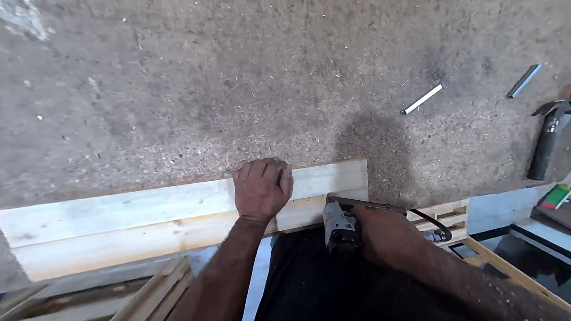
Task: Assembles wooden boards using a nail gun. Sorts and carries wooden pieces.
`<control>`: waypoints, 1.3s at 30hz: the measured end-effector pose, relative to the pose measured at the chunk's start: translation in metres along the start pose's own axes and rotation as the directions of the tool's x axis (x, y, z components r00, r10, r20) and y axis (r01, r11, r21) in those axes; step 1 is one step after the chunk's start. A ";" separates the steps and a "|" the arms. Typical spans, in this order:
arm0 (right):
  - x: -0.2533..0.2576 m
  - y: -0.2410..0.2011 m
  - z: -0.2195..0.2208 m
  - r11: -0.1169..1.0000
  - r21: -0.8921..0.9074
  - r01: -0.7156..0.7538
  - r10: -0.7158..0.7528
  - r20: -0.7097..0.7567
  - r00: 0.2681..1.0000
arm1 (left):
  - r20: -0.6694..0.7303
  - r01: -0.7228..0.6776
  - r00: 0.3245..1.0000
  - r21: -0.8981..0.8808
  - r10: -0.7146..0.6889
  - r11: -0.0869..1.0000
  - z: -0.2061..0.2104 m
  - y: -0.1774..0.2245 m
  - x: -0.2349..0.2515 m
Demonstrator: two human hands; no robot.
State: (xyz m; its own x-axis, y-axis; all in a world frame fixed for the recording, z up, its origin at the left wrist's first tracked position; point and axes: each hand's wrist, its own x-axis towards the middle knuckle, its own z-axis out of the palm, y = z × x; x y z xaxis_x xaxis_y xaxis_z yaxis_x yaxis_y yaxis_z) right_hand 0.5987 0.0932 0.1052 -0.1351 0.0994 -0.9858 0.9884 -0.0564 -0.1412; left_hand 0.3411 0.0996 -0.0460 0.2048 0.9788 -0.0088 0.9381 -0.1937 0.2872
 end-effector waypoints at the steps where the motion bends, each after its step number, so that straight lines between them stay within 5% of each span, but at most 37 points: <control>1: 0.000 0.004 0.000 1.000 -0.001 0.001 -0.001 0.001 1.000 | -0.006 0.000 1.000 0.004 0.000 1.000 0.001 0.000 0.000; 27: -0.011 0.096 -0.004 1.000 -0.009 -0.026 0.025 -0.029 0.999 | 0.002 0.024 1.000 -0.005 -0.024 1.000 0.001 0.001 0.000; 35: -0.013 0.095 0.002 0.998 0.000 -0.068 0.068 -0.059 0.996 | 0.028 0.034 0.999 0.002 -0.034 0.999 0.003 0.000 0.000; 39: -0.034 0.076 0.002 0.994 0.107 -0.008 0.028 -0.191 0.981 | 0.010 0.086 0.996 0.004 -0.086 0.996 -0.008 0.010 -0.003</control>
State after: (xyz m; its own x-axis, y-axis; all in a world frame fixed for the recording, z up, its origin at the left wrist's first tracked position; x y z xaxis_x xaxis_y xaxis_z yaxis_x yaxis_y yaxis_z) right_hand 0.6778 0.0832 0.1280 -0.0916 0.2854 -0.9540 0.9763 -0.1627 -0.1424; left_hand 0.3472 0.0952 -0.0356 0.1257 0.9911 -0.0429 0.9533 -0.1087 0.2817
